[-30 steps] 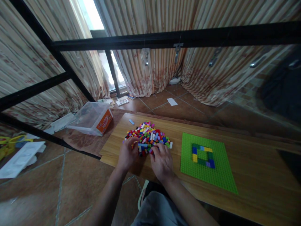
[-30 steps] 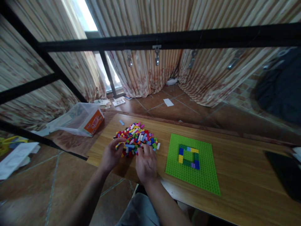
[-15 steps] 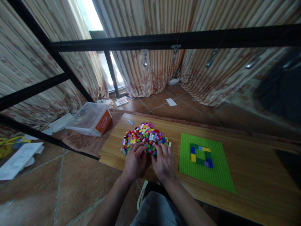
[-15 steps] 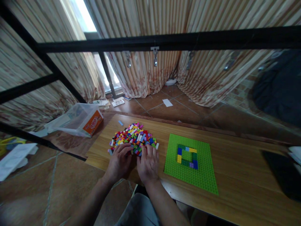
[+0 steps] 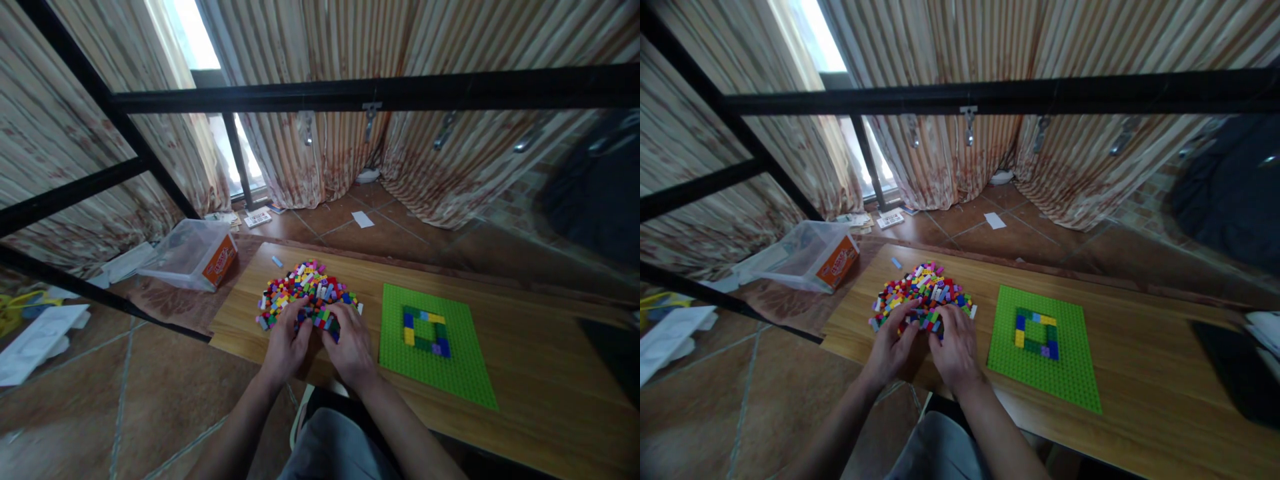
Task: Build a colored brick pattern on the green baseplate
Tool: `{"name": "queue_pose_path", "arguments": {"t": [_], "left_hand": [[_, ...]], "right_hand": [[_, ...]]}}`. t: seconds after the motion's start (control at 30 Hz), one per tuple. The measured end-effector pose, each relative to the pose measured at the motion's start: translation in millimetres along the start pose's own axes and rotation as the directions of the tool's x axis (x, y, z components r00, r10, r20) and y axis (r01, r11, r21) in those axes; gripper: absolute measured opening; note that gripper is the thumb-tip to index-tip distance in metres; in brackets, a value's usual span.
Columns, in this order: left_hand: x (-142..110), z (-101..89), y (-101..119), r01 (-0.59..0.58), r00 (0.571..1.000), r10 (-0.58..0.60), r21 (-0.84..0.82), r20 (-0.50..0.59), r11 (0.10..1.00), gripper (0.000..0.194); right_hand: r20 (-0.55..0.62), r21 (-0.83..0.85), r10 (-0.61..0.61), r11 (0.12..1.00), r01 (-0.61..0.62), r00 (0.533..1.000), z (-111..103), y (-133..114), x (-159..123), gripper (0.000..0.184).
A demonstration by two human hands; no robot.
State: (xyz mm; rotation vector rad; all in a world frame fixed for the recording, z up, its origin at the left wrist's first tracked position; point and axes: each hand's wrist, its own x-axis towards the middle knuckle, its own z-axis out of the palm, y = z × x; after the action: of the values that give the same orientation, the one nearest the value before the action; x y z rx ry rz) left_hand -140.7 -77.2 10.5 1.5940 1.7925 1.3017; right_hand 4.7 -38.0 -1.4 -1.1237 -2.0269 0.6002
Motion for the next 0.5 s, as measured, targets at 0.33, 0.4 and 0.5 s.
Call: {"name": "queue_pose_path", "arguments": {"t": [0.33,0.4,0.5], "left_hand": [[12,16.8,15,0.373,0.913,-0.405,-0.518,0.056,0.77,0.029],[8,19.2,15,0.421,0.881,-0.469,-0.565,0.067,0.709,0.033],[2,23.5,15,0.395,0.889,-0.456,-0.577,0.043,0.715,0.036]], "right_hand": [[0.134,0.486,0.216,0.836,-0.254,0.967,-9,-22,10,0.047],[0.137,0.61,0.319,0.719,-0.333,0.938,-7,-24,9,0.044],[0.175,0.695,0.398,0.597,-0.4,0.9,-3,-24,9,0.033]]}}
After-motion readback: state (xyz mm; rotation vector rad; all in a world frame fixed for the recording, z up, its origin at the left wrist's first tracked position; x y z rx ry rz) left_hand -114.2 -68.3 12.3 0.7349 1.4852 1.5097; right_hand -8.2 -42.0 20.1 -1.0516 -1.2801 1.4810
